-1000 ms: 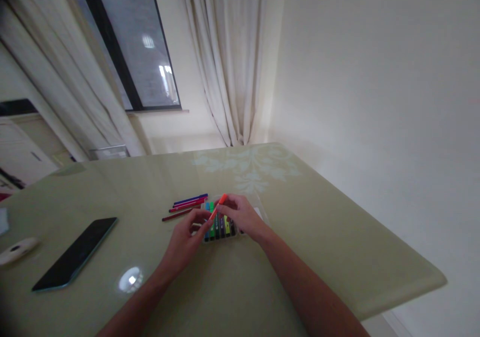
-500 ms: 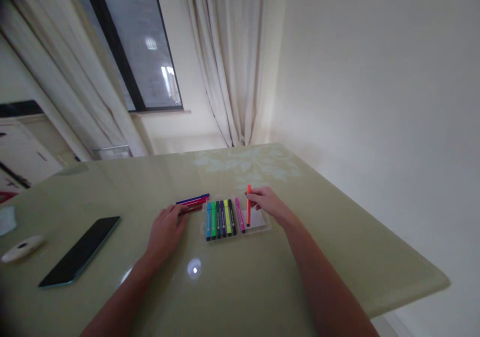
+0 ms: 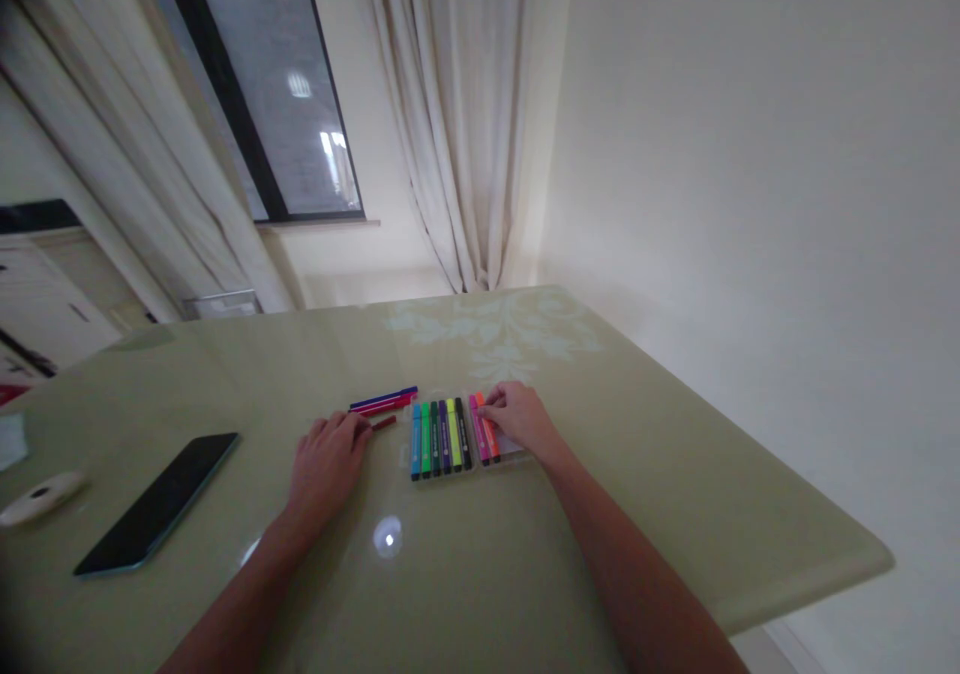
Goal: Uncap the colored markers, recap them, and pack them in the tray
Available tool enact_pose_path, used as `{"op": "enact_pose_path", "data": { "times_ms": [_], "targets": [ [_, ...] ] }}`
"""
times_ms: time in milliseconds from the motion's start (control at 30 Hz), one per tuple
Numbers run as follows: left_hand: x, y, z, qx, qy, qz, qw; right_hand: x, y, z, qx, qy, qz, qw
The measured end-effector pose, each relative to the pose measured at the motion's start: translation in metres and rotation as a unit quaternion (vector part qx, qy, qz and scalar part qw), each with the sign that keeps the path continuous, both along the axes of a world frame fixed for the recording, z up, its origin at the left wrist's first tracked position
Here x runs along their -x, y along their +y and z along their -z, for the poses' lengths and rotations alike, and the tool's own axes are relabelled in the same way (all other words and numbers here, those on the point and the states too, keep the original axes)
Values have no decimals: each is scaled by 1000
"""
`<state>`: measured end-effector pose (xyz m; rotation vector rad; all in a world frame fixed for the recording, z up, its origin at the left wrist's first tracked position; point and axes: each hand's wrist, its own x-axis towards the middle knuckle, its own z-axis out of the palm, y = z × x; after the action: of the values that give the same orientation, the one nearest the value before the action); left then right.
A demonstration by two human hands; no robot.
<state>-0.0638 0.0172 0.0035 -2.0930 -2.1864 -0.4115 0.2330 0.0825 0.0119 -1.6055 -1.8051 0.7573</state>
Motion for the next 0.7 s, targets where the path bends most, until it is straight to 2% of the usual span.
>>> {"op": "enact_pose_path", "data": {
  "times_ms": [133, 233, 367, 467, 567, 700],
  "targets": [
    [-1, 0, -1, -27, -12, -4, 1000, 0, 0, 2, -33, -41, 2, 999],
    [-2, 2, 0, -49, -40, -2, 998, 1, 0, 4, -30, -54, 2, 998],
    [-7, 5, -2, -90, -148, 30, 984, 3, 2, 7, -9, -49, 6, 999],
    [-14, 4, -6, -103, -273, 50, 955, 4, 3, 9, -12, -58, 8, 998],
    [-22, 1, -10, -81, -390, 70, 915, 6, 2, 11, -24, -70, 17, 997],
    [-31, -1, -11, -53, -502, 101, 858, 7, 1, 12, -25, -67, 17, 997]
  ]
}}
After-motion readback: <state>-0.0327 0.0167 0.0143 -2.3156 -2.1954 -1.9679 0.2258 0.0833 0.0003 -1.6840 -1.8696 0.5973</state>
